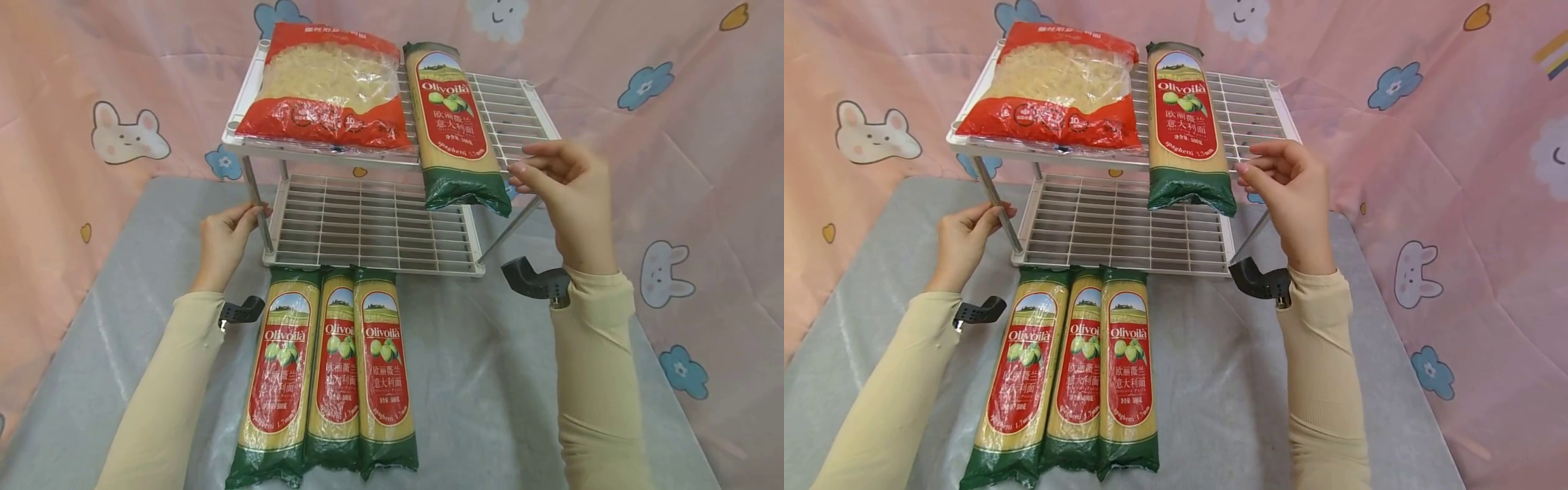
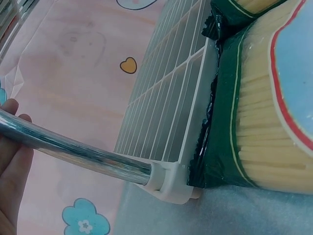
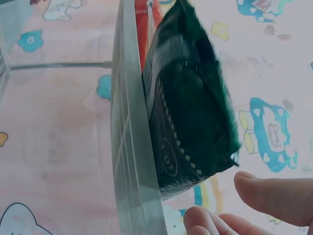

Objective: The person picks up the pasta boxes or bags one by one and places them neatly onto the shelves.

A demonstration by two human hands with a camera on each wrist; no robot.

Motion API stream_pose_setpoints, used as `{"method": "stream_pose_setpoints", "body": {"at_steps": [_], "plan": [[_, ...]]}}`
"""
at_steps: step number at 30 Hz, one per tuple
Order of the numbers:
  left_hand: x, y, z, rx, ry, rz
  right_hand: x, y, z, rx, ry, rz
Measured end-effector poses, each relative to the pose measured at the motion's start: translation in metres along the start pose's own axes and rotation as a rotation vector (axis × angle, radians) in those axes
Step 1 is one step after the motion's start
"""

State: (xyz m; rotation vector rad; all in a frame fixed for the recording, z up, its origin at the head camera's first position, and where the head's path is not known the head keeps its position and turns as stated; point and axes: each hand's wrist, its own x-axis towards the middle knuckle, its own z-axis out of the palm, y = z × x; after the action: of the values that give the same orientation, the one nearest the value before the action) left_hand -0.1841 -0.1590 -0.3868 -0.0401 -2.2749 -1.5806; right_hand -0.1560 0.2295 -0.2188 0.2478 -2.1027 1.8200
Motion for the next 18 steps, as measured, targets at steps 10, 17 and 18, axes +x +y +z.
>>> {"method": "stream_pose_setpoints", "body": {"at_steps": [10,17,18], "plan": [[0.001,-0.004,0.000,-0.020,0.003,0.021,-0.038,0.010,-0.004,-0.023,0.025,0.003],[0.001,-0.004,0.000,-0.023,-0.002,0.009,-0.061,0.026,0.000,-0.076,0.022,0.000],[0.001,-0.004,0.000,-0.023,-0.001,0.006,-0.064,0.029,0.000,-0.091,0.010,0.006]]}}
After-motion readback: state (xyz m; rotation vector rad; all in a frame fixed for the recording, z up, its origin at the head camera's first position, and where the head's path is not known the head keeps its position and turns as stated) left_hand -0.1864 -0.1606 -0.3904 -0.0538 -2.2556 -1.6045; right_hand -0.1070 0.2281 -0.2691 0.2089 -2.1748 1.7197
